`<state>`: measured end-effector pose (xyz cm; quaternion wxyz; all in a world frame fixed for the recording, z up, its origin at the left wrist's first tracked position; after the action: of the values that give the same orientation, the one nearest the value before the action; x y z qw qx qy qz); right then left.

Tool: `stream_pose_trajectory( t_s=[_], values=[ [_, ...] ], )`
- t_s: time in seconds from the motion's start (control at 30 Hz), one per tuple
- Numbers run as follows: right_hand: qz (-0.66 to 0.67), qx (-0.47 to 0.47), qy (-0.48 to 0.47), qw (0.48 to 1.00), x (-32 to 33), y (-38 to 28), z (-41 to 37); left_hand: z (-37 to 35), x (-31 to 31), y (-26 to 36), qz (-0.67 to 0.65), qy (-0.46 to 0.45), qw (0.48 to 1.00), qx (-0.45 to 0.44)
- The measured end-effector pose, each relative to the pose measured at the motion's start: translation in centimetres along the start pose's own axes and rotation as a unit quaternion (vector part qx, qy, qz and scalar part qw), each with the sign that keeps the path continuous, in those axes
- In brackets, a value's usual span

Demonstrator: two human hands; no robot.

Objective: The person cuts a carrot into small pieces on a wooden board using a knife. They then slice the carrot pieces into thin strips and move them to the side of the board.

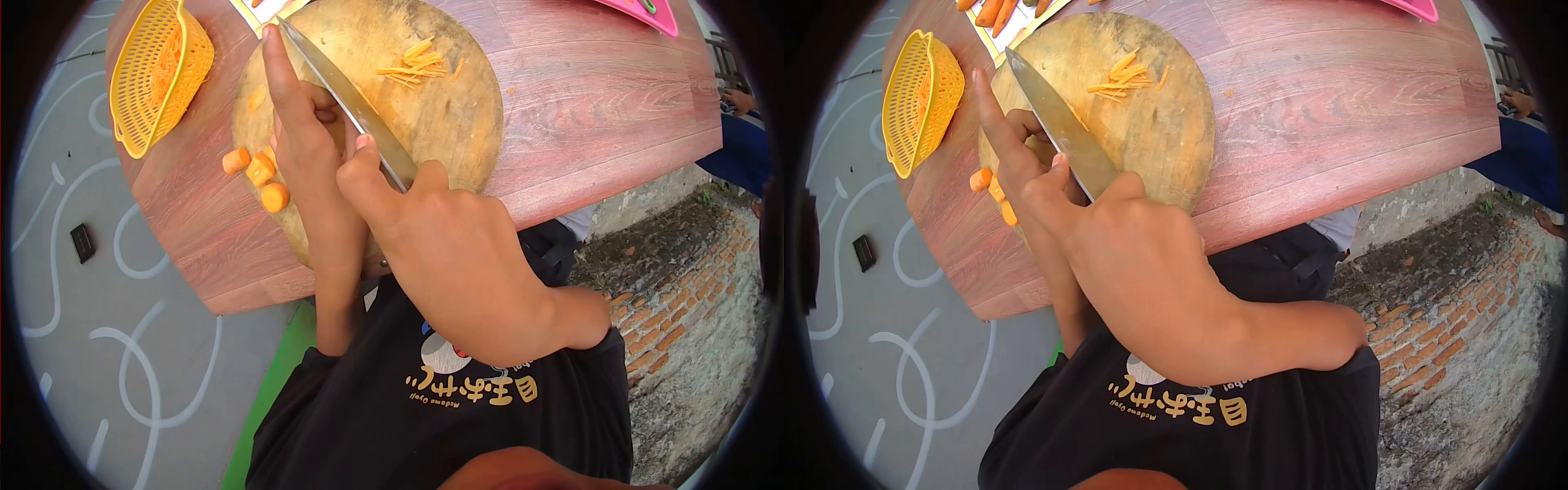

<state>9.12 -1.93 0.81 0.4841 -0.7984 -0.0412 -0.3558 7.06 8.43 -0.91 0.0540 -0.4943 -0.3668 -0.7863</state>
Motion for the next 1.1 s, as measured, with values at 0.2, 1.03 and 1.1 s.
stream_pose_trajectory(
  t_s=[0.2,1.03,1.1],
  values=[
    [0.031,0.04,0.031,0.998,0.5,-0.6,0.2,0.3,1.0,1.0,-0.099,-0.009,0.995,0.024],
    [0.056,0.104,0.122,0.985,0.6,-1.3,0.7,-1.8,-0.4,-2.4,-0.096,-0.039,0.991,0.081],
    [0.005,0.042,0.081,0.996,1.0,-1.9,-0.7,-2.0,-0.1,-2.3,-0.096,-0.041,0.991,0.08]
  ],
)
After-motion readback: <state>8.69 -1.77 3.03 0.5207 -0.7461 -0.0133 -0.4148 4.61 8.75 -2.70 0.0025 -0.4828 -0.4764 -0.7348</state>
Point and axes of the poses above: each hand's wrist, its own z-axis towards the middle knuckle, its own x-axis out of the back of the hand, y = z × x, the point moved 9 cm from there along z, towards the middle knuckle, and after that the axes turned 15 degrees about z, right-handed, at the moved point
